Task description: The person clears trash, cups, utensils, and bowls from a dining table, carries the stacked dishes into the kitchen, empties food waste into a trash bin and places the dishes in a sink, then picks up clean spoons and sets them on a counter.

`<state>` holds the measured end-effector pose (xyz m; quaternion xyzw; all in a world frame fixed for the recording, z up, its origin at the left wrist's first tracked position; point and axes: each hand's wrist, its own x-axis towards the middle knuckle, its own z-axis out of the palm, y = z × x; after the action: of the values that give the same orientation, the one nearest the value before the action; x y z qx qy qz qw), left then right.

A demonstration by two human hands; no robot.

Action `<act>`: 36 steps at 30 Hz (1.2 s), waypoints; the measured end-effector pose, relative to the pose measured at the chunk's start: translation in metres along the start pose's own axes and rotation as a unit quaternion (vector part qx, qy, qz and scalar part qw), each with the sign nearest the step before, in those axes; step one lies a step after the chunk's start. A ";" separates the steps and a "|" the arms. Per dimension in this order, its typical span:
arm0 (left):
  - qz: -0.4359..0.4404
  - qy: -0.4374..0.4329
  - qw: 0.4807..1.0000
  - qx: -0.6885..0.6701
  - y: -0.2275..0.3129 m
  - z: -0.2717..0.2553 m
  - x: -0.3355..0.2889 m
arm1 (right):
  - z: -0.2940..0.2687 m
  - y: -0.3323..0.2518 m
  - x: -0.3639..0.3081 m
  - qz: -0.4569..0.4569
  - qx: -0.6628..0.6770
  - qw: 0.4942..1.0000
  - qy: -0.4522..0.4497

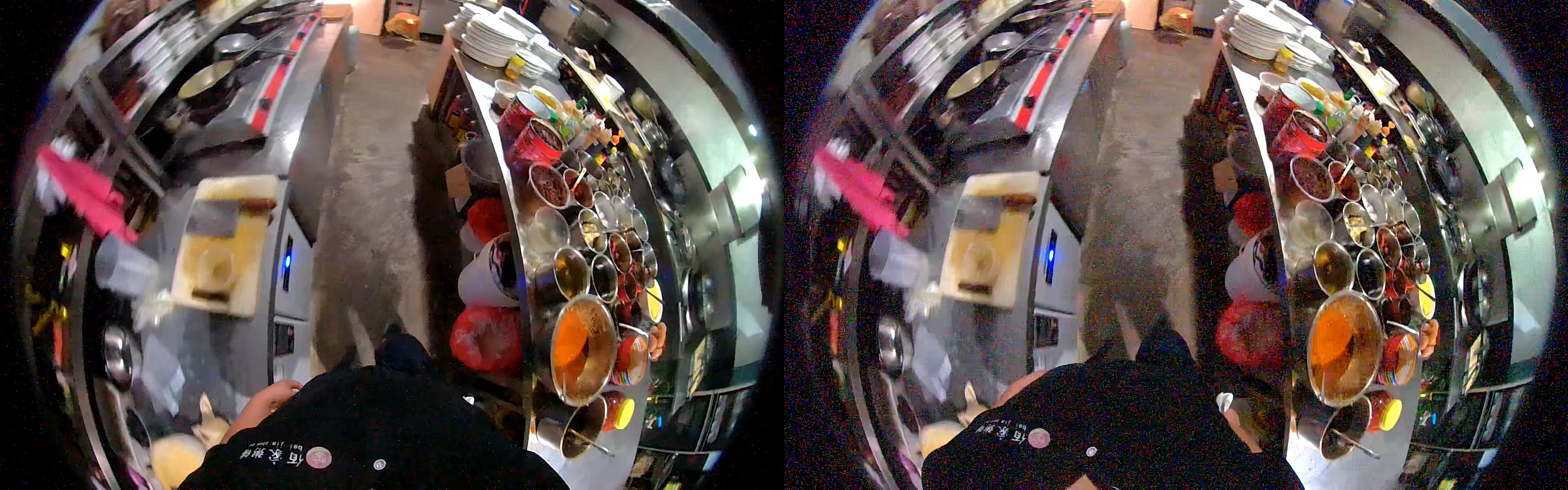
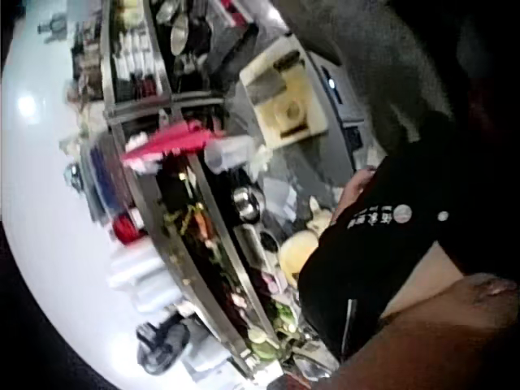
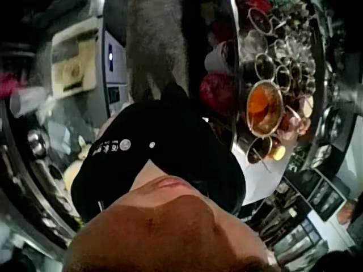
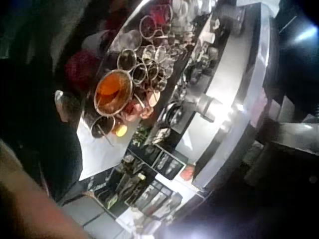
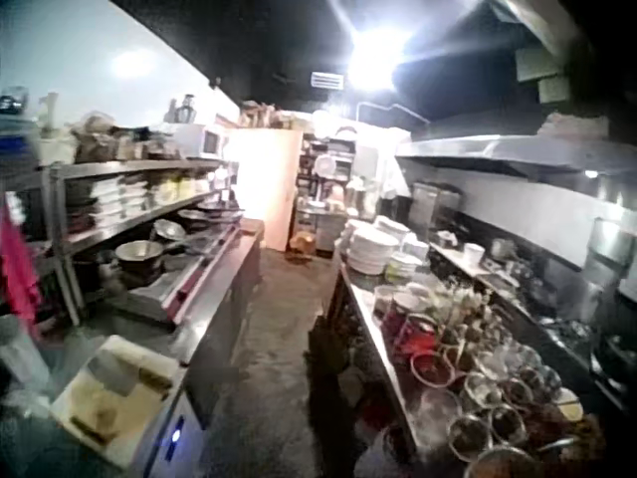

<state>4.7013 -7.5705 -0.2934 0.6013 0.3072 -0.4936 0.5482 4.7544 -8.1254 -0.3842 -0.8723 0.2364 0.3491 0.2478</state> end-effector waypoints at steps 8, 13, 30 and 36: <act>0.042 -0.060 0.997 0.002 0.199 -0.104 0.013 | -0.055 -0.182 0.153 -0.046 -0.019 0.998 -0.050; 0.072 0.011 0.997 0.031 0.291 -0.158 0.039 | -0.180 -0.397 0.265 -0.086 0.050 0.993 -0.062; 0.236 0.118 0.889 0.375 0.717 -0.387 0.216 | -0.290 -0.681 0.503 -0.123 -0.040 0.991 0.039; 0.243 0.086 0.884 0.390 0.868 -0.462 0.256 | -0.353 -0.796 0.597 -0.039 -0.007 0.999 0.030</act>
<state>5.6929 -7.3528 -0.2639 0.8624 -0.0199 -0.3710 0.3439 5.7790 -7.8696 -0.3818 -0.8926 0.2068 0.3145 0.2483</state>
